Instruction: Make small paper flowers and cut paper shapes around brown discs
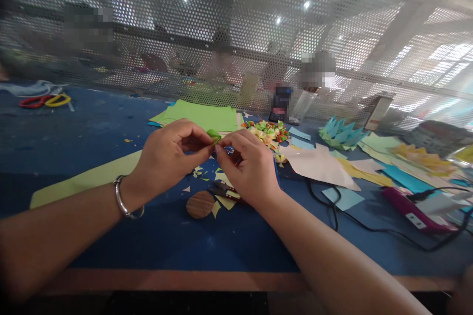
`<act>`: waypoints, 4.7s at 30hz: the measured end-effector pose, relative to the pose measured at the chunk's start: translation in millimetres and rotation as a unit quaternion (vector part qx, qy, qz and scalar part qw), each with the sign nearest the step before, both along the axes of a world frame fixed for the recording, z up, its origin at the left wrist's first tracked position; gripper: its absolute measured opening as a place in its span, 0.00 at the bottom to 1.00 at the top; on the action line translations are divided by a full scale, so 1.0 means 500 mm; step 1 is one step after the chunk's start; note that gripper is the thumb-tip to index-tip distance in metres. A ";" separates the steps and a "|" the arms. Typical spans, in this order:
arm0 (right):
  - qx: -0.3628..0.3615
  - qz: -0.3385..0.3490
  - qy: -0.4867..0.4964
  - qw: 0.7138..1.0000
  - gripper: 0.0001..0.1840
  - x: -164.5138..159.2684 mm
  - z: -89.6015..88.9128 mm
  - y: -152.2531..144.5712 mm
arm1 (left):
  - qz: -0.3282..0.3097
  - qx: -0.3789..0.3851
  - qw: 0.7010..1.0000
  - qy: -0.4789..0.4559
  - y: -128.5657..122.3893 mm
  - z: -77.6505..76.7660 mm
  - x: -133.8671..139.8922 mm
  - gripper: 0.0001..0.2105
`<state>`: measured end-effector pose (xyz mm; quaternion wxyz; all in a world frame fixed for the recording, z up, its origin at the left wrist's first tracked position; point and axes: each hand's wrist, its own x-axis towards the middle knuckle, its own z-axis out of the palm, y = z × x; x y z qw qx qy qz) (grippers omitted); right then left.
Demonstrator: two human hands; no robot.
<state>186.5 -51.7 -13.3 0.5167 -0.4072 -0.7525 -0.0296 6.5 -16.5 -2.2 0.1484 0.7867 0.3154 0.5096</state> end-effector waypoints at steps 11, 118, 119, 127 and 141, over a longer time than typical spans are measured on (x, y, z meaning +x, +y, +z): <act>0.016 0.001 0.024 1.000 0.07 -0.006 0.002 -0.001 | -0.017 0.039 0.999 -0.008 -0.002 -0.014 0.006 0.02; -0.074 -0.002 -0.105 0.992 0.10 0.013 -0.005 -0.002 | -0.119 -0.084 0.983 0.115 0.038 0.008 -0.031 0.04; -0.076 -0.002 -0.104 0.992 0.09 0.014 -0.005 -0.001 | -0.122 -0.085 0.982 0.115 0.039 0.008 -0.031 0.04; -0.077 -0.001 -0.100 0.992 0.04 0.016 -0.005 0.000 | -0.138 -0.088 0.981 0.105 0.045 0.003 -0.032 0.05; -0.060 -0.005 -0.089 0.994 0.04 0.024 -0.012 0.011 | -0.071 -0.054 0.993 0.081 0.007 -0.001 -0.010 0.09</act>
